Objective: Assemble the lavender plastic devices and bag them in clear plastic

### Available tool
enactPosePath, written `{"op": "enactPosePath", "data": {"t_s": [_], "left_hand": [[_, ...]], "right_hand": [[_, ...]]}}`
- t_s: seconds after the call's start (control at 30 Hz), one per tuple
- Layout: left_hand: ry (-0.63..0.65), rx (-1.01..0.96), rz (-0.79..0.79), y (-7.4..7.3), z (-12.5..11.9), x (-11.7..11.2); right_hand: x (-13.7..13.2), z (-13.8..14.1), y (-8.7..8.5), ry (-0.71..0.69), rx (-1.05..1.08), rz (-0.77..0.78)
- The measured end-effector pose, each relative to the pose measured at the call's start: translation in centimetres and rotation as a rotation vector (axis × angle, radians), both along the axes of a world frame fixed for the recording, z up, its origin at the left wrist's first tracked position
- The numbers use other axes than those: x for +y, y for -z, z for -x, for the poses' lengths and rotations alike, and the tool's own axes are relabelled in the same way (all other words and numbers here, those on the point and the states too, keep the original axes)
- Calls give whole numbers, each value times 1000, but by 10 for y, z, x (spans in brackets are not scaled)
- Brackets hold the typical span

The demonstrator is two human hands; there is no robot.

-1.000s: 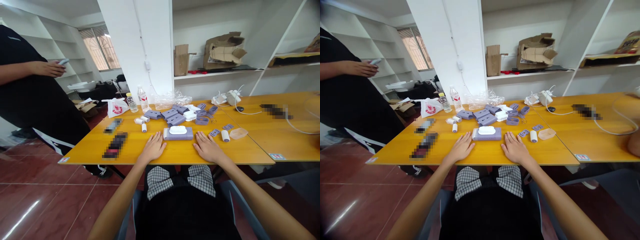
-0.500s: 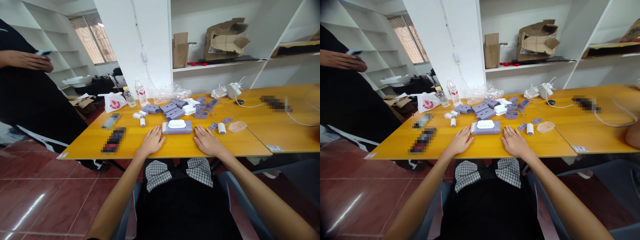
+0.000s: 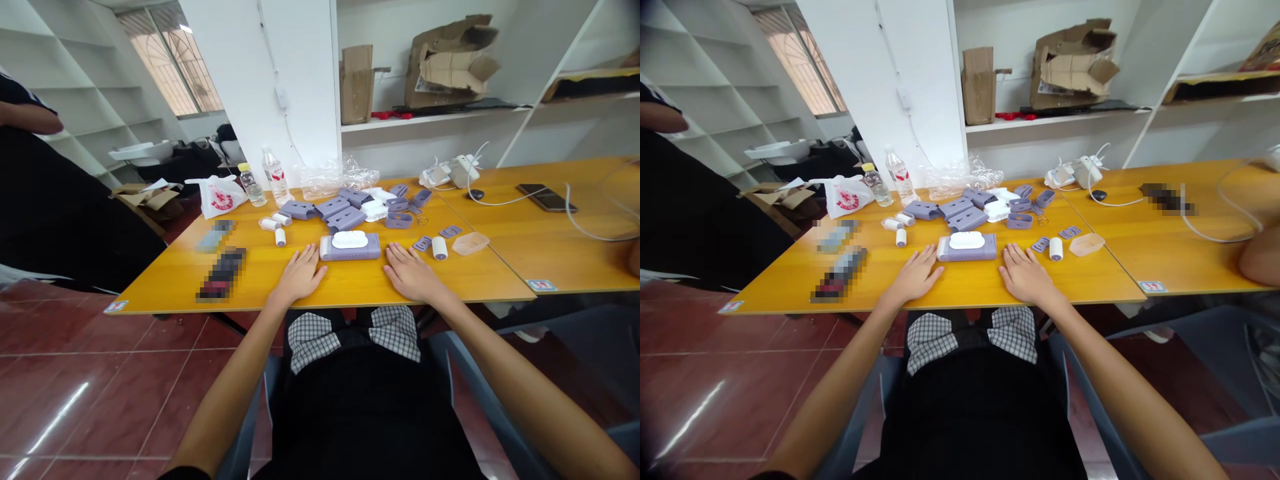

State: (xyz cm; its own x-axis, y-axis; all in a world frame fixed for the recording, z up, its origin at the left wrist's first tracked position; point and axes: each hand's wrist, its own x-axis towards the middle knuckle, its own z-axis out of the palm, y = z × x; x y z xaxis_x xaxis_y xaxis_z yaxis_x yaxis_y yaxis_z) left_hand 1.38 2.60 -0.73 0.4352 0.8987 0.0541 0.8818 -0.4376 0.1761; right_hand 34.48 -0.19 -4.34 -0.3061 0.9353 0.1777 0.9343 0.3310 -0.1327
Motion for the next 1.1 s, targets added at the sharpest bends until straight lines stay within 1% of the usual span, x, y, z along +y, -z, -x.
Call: {"op": "enactPosePath", "data": {"t_s": [0.17, 0.3, 0.47, 0.67, 0.8, 1.0, 1.03, 1.1], "left_hand": [[-3, -7, -4, 1, 0, -1], [1, -32, -22, -1, 1, -2], [36, -49, -37, -2, 2, -3], [61, -69, -63, -3, 3, -3], [66, -117, -92, -2, 2, -2], [-33, -252, -110, 1, 4, -1], [-24, -265, -101, 2, 5, 0], [34, -280, -88, 2, 6, 0]], "right_hand": [[0, -1, 2, -4, 43, -20], [-4, 1, -5, 1, 58, -3], [-8, 2, -12, 9, 70, 9], [-8, -3, -10, -57, 100, -20], [-9, -4, -9, -77, 148, -68], [-12, -2, -10, -144, 296, -179], [-13, -2, -11, -154, 330, -195], [-13, -3, -12, -151, 398, -222]]}}
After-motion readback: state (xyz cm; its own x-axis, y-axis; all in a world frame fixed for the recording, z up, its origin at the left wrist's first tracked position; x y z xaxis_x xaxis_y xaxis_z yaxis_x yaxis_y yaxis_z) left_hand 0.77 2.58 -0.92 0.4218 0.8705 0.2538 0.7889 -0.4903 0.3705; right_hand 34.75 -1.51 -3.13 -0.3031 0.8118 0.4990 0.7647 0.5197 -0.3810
